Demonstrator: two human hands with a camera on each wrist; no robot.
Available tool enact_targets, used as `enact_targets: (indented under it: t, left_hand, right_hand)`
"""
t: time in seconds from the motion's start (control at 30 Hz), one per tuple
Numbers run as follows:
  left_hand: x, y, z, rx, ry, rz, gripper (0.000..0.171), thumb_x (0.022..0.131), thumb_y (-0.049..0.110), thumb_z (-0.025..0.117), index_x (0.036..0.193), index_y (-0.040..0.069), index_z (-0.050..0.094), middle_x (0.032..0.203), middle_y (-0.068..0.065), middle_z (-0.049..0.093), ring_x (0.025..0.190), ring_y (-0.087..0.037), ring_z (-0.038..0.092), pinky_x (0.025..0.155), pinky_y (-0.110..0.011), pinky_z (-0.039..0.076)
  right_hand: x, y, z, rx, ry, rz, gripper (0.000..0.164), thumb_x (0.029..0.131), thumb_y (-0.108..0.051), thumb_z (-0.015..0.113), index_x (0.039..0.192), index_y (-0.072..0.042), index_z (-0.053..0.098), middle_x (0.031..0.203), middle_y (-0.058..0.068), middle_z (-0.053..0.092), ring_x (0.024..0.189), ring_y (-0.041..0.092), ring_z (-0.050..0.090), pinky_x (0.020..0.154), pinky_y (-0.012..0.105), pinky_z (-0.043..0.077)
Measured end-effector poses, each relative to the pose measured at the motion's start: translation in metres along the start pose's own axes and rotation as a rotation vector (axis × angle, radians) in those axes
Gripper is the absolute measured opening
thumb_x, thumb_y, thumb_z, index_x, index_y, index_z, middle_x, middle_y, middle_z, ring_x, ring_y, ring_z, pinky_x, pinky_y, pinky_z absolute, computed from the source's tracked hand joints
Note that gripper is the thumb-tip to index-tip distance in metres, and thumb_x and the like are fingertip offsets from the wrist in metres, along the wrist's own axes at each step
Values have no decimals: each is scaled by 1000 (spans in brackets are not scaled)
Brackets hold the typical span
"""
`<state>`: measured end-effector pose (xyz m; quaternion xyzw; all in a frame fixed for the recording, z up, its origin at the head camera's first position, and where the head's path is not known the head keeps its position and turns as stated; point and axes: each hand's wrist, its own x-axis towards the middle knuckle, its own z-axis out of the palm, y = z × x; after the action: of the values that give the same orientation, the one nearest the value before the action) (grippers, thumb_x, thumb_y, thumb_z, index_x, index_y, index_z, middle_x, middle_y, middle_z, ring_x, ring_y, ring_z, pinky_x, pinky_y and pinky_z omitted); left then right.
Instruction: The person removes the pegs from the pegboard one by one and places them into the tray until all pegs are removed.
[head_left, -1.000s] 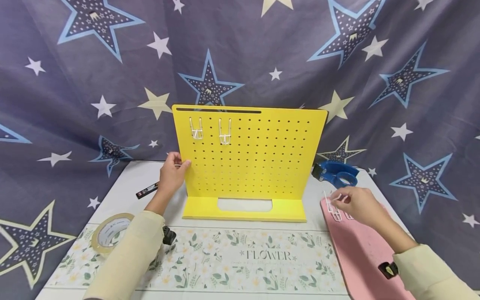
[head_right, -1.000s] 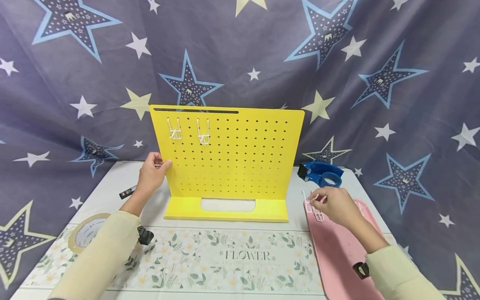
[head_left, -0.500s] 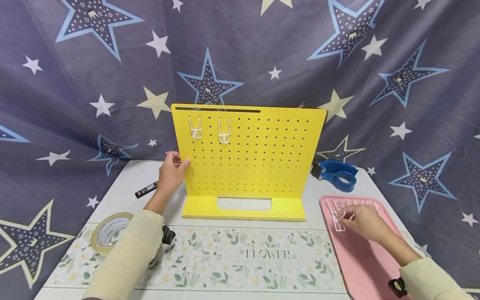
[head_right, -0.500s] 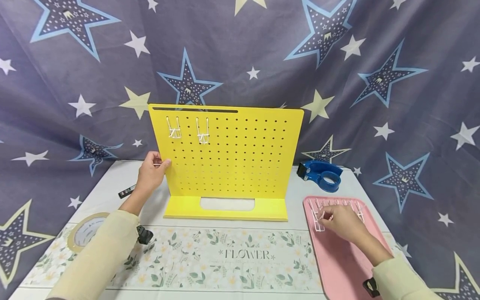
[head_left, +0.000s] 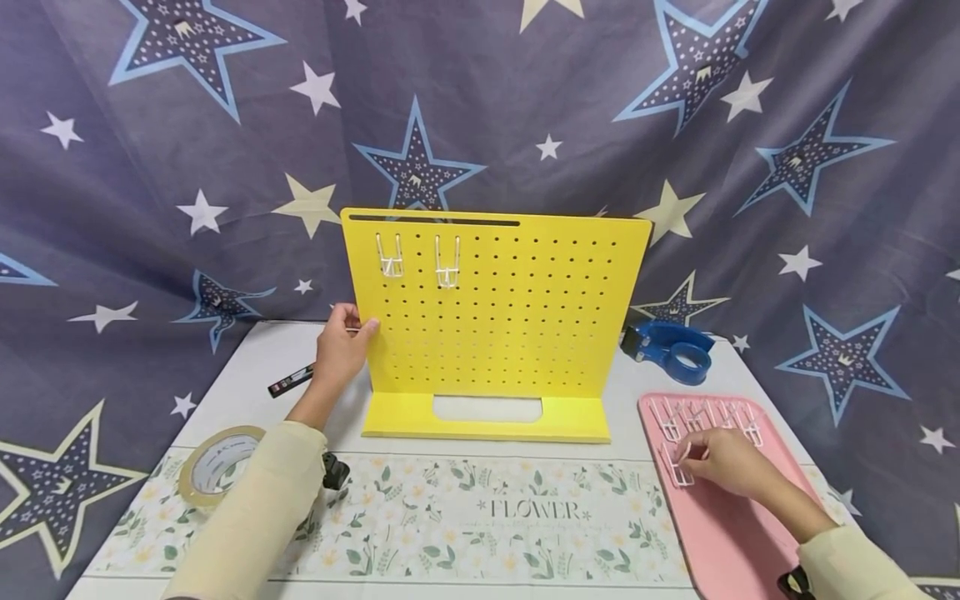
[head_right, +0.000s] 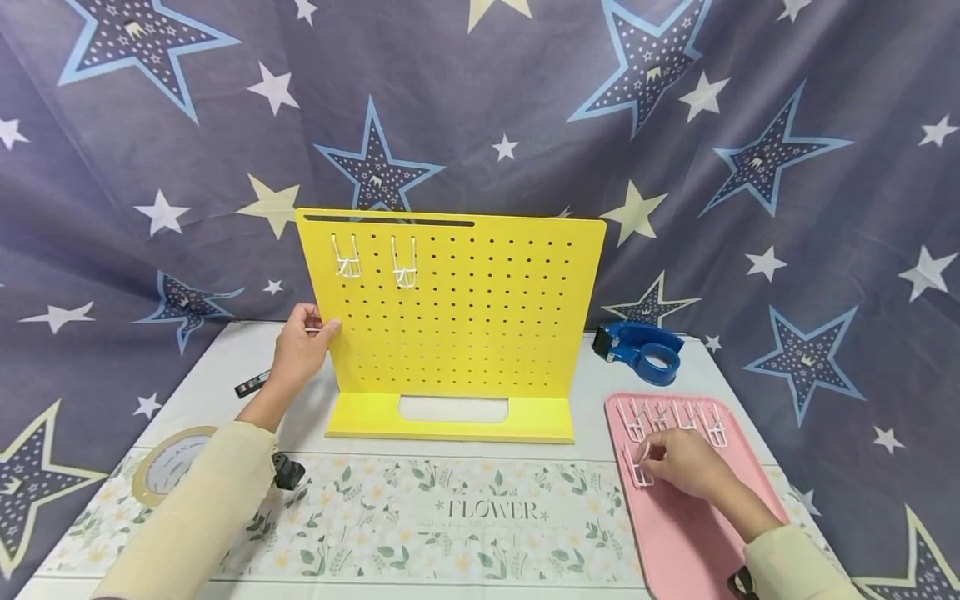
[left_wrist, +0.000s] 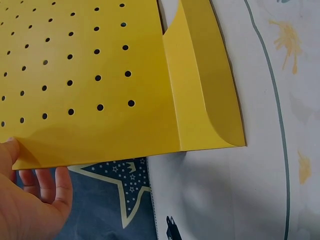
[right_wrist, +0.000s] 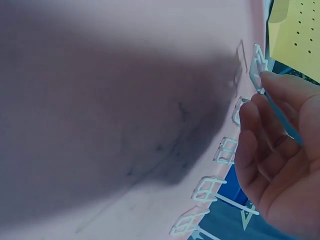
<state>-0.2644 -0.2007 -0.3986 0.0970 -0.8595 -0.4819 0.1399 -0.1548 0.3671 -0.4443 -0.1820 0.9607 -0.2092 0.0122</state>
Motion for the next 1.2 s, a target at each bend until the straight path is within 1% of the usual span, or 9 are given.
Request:
enact_targets:
  t: [0.23, 0.33, 0.47, 0.83, 1.03, 1.13, 1.2]
  left_hand:
    - [-1, -1, -1, -2, -6, 11, 29, 104, 29, 59, 122, 10, 47, 120, -13, 59, 112, -31, 61, 88, -39, 49]
    - [-2, -1, -1, -2, -11, 14, 29, 104, 29, 59, 122, 10, 46, 120, -13, 59, 112, -31, 60, 88, -39, 49]
    - [-2, 0, -1, 2, -9, 19, 29, 104, 29, 59, 122, 10, 46, 119, -13, 59, 111, -31, 60, 88, -39, 49]
    - [-1, -1, -2, -1, -8, 7, 29, 103, 29, 60, 121, 11, 46, 118, -12, 58, 111, -30, 60, 86, -38, 49]
    - [-2, 0, -2, 0, -1, 17, 28, 103, 28, 60, 121, 10, 46, 117, -12, 58, 110, -30, 60, 86, -38, 49]
    - [-2, 0, -2, -1, 3, 23, 28, 103, 28, 60, 120, 10, 47, 116, -12, 59, 110, -30, 61, 86, -38, 49]
    - [-2, 0, -2, -4, 4, 23, 28, 103, 27, 60, 120, 10, 47, 116, -12, 59, 109, -30, 61, 86, -37, 49]
  right_hand:
    - [-4, 5, 2, -16, -18, 21, 12, 82, -14, 79, 82, -25, 74, 71, -16, 66, 65, -7, 51, 59, 22, 44]
    - [-4, 7, 3, 8, -47, 34, 11, 83, -14, 79, 83, -23, 74, 72, -15, 67, 67, -7, 52, 59, 21, 45]
    - [-5, 6, 2, 30, -70, 31, 11, 84, -12, 78, 83, -22, 74, 73, -14, 69, 69, -7, 54, 61, 21, 47]
    - [-6, 6, 0, -3, -63, 18, 14, 83, -11, 78, 84, -25, 73, 76, -15, 68, 71, -7, 54, 63, 21, 47]
    - [-6, 8, -1, 0, -74, 3, 14, 83, -11, 79, 84, -24, 74, 78, -15, 69, 71, -8, 55, 63, 21, 48]
    - [-6, 8, -6, -9, -83, 13, 15, 83, -11, 78, 87, -24, 74, 79, -15, 69, 71, -7, 54, 63, 22, 48]
    - [-6, 7, -12, -26, -72, 11, 15, 82, -9, 77, 90, -22, 74, 79, -14, 68, 70, -6, 54, 63, 23, 48]
